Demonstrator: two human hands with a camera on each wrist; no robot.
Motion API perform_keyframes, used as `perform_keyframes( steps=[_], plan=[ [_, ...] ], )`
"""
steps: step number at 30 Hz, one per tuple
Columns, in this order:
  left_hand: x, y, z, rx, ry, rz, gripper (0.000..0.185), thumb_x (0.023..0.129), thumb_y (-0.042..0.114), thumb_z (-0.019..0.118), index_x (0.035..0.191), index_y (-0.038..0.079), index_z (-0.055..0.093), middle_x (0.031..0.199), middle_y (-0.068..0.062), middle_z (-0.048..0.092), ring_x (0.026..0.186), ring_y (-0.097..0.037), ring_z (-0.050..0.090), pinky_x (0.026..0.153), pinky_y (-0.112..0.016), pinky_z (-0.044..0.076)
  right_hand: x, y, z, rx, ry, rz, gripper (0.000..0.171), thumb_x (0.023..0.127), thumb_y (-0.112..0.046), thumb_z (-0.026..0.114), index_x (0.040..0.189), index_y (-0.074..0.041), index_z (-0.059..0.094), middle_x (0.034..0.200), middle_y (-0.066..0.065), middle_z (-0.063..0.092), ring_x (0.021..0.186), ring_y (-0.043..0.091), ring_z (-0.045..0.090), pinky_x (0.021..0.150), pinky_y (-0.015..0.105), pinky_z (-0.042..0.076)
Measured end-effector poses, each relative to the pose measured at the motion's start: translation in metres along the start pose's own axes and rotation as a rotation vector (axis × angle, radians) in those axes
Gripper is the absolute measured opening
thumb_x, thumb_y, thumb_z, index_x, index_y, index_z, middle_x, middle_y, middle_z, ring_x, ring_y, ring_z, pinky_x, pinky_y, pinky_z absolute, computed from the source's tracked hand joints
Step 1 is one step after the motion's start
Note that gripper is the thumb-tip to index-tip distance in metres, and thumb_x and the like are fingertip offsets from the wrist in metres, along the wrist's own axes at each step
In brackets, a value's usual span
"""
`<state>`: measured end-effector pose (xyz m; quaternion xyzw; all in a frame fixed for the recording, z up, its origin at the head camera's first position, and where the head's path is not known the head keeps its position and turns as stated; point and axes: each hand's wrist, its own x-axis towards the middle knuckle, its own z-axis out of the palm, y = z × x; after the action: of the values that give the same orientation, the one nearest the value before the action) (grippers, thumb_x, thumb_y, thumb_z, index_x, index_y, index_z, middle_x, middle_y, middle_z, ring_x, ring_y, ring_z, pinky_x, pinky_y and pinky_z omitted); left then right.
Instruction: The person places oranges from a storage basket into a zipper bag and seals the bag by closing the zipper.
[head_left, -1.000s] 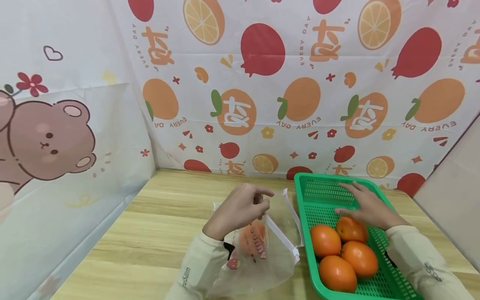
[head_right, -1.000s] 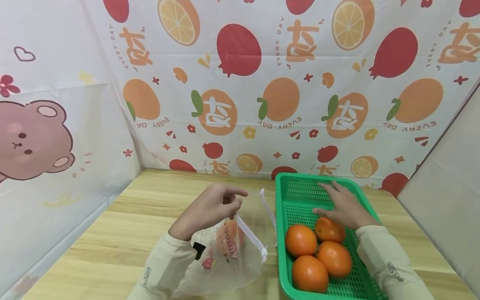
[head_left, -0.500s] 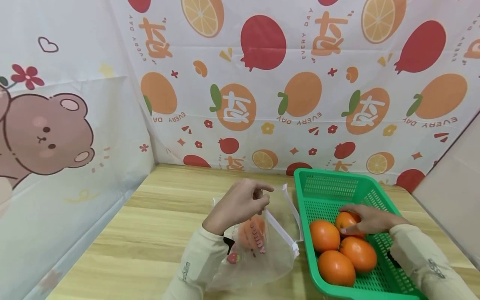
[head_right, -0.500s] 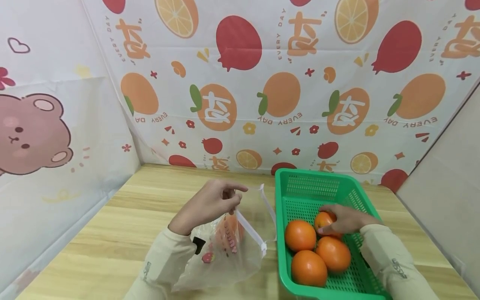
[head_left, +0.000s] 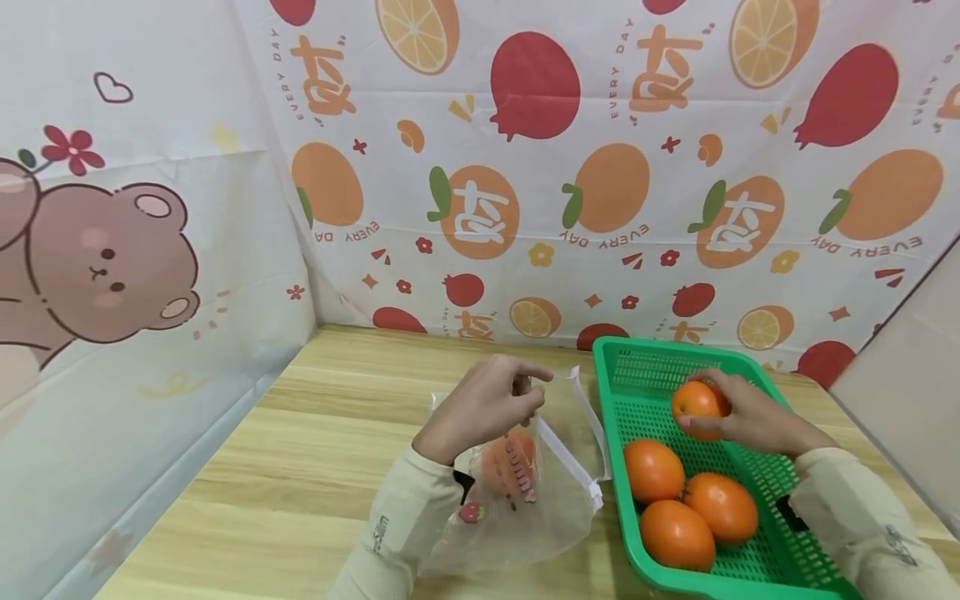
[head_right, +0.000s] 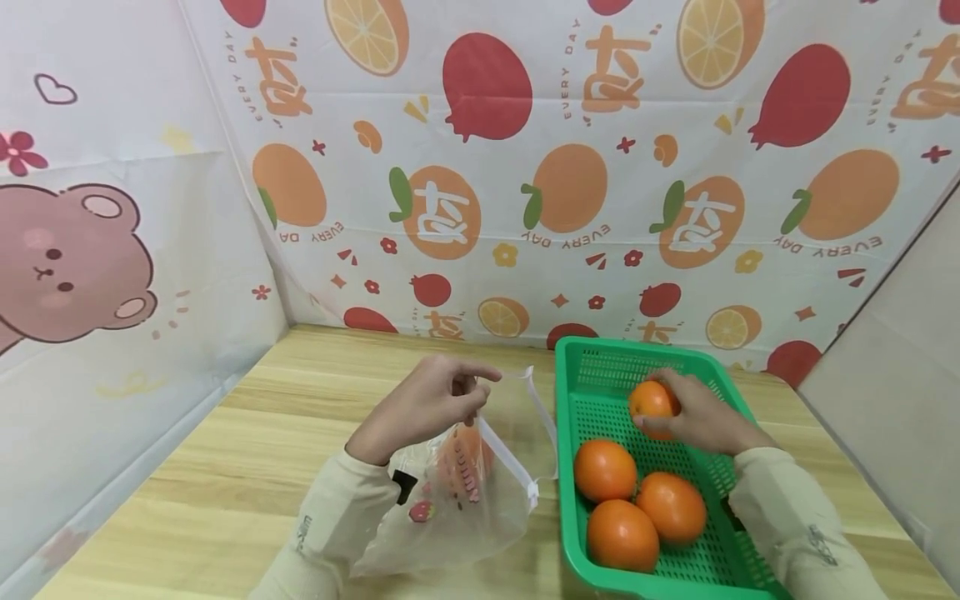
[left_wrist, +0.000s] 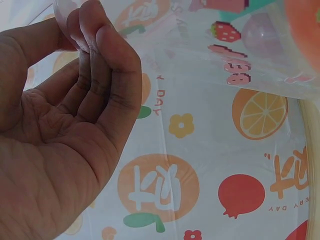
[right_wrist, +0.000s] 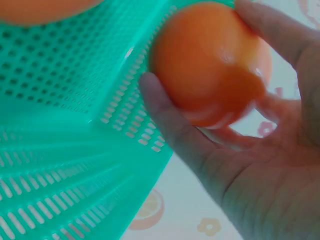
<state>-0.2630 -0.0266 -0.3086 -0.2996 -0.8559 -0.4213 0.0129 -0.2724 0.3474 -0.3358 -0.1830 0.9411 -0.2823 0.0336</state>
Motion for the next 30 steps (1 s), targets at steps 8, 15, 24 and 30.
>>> perform_keyframes(
  steps=[8,15,24,30],
  plan=[
    [0.0,0.0,0.0,0.0,-0.003,0.006,0.034,0.091,0.001,0.053,0.117,0.005,0.074,0.058,0.003,0.06,0.049,-0.01,0.053,0.046,-0.023,0.031,0.01,-0.03,0.004,0.092,0.175,-0.044,0.069,0.092,-0.037,0.076,0.145,-0.013,0.039,0.119,0.011,0.058,0.096,0.028,0.06,0.071,0.034,0.056],
    [0.002,0.002,0.0,0.01,-0.006,0.012,0.033,0.092,0.002,0.054,0.118,0.005,0.074,0.059,0.004,0.061,0.049,-0.009,0.053,0.047,-0.023,0.032,0.016,-0.066,0.014,0.264,0.165,-0.095,0.064,0.09,-0.031,0.079,0.142,-0.025,0.043,0.131,0.006,0.051,0.112,0.031,0.054,0.087,0.037,0.055],
    [0.007,0.0,-0.003,0.003,-0.016,0.02,0.031,0.093,0.002,0.057,0.119,0.004,0.074,0.06,0.003,0.063,0.05,-0.011,0.055,0.045,-0.022,0.031,0.025,-0.102,0.042,0.449,-0.04,-0.213,0.064,0.089,-0.018,0.08,0.144,-0.025,0.049,0.141,0.002,0.051,0.121,0.032,0.055,0.091,0.044,0.056],
    [0.008,0.0,-0.002,-0.012,-0.017,0.026,0.03,0.094,0.002,0.058,0.12,0.001,0.073,0.063,0.001,0.065,0.054,-0.014,0.062,0.045,-0.022,0.03,0.031,-0.108,0.056,0.389,-0.189,-0.259,0.069,0.088,-0.021,0.081,0.148,-0.021,0.048,0.141,0.003,0.053,0.124,0.031,0.054,0.098,0.05,0.051]
  ],
)
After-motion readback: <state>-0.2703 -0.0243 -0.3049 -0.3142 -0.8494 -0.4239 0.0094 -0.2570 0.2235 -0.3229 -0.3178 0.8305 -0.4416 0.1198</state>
